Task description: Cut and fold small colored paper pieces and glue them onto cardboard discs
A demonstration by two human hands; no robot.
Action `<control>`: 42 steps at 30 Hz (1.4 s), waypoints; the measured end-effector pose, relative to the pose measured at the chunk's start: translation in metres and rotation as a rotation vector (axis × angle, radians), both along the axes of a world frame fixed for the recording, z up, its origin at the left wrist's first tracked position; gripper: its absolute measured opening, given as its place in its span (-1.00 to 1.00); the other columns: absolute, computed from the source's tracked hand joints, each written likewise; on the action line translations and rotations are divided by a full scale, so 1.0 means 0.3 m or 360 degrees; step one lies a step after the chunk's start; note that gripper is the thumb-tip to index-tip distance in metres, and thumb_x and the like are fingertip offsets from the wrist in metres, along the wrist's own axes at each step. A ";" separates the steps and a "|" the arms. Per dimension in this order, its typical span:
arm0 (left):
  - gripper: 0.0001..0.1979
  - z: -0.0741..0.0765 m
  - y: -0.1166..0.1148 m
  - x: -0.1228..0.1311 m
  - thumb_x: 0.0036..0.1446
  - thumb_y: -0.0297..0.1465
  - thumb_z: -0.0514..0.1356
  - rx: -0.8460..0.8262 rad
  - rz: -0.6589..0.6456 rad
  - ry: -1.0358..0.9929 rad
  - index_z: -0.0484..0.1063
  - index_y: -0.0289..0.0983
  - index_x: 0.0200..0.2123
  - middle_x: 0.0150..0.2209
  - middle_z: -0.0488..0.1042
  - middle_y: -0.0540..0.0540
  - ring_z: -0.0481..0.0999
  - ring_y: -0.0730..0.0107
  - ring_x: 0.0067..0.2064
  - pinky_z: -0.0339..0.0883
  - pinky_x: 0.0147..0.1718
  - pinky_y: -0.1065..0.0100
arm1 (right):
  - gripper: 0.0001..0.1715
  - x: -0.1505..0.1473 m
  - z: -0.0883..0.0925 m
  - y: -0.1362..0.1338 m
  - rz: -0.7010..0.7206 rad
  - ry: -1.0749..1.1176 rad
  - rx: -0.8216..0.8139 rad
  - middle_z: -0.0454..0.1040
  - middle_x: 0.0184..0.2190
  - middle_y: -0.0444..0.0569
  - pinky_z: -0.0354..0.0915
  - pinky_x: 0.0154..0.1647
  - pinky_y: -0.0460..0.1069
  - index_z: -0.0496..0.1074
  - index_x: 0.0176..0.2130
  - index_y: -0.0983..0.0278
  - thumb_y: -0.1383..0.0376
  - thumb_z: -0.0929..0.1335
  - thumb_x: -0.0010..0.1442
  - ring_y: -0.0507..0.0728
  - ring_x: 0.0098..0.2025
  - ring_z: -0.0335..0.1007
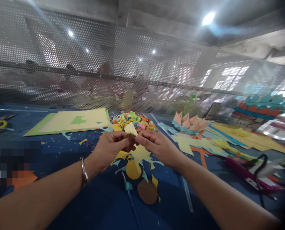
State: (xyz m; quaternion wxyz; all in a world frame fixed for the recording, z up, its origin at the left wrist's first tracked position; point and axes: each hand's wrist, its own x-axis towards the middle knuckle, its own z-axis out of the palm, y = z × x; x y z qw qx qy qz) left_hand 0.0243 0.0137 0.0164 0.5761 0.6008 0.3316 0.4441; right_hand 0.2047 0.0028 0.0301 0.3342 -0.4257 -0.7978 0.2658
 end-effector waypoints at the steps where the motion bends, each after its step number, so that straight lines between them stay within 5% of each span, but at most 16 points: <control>1: -0.91 0.000 0.000 0.000 -0.02 -0.39 0.28 0.0008 -0.0007 0.0000 0.54 -0.28 -0.51 -0.53 0.51 0.00 0.44 0.52 -0.45 0.28 -0.38 0.44 | -0.58 0.000 -0.001 0.001 0.0004 -0.0011 0.0010 0.10 -0.53 -0.18 0.02 -0.47 -0.06 0.27 -0.47 0.26 0.05 0.19 0.28 0.01 -0.48 0.02; 24: -0.84 -0.010 0.005 -0.004 0.01 -0.32 0.26 0.0117 -0.0074 0.0064 0.54 -0.30 -0.48 -0.51 0.49 -0.04 0.41 0.46 -0.44 0.24 -0.41 0.43 | -0.54 0.009 0.011 -0.005 -0.0010 0.0041 -0.0219 0.09 -0.61 -0.21 -0.06 -0.60 -0.07 0.31 -0.47 0.25 -0.01 0.20 0.25 -0.02 -0.59 -0.05; 42: -0.89 -0.012 0.011 -0.010 -0.02 -0.35 0.26 0.0174 0.0002 0.0153 0.51 -0.27 -0.51 -0.57 0.44 0.01 0.34 0.49 -0.50 0.19 -0.45 0.41 | -0.54 0.016 0.026 -0.001 -0.0013 -0.0184 0.0027 0.12 -0.60 -0.19 -0.04 -0.52 -0.05 0.31 -0.50 0.26 0.04 0.18 0.27 -0.01 -0.55 0.00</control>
